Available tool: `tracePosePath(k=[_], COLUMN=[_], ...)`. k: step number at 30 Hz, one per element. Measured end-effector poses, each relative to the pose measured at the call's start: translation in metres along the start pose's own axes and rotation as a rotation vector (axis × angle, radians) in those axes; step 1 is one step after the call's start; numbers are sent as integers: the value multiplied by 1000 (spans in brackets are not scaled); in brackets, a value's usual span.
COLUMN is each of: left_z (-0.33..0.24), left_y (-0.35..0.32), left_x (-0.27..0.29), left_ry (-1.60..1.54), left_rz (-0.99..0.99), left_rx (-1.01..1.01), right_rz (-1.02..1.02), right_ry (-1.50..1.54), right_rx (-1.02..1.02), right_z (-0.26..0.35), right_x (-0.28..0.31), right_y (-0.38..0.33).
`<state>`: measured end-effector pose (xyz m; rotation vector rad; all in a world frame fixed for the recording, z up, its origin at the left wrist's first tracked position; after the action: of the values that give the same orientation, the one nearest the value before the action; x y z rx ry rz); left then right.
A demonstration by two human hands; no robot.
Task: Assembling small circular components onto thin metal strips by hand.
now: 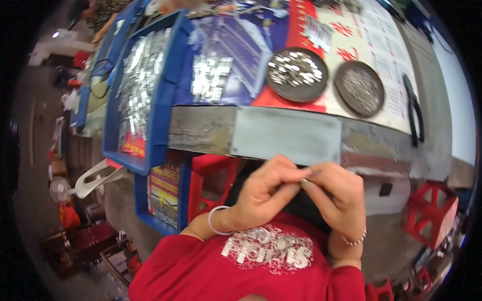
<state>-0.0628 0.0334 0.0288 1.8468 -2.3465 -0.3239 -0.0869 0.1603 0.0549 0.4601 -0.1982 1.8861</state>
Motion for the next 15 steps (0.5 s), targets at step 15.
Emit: tracePosePath(k=[15], left_z=[39], left_y=[-2], left_x=[-8], left_ry=[-224], left_rz=[-123], left_rx=[179], right_rz=[-276], right_ry=[-281], right_rx=[162], right_z=[-5], right_x=[-14], right_y=[-7])
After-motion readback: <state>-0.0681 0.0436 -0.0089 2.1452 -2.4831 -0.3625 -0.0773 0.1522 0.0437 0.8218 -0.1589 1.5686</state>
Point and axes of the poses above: each hand's wrist, its own y-axis towards the middle knuckle, its own x-axis out of the back of the hand, z = x × y, the point moved 7 cm from there along y, towards the middle knuckle, and after that the axes turned 5 degrees about -x, right-handed, at the moved point
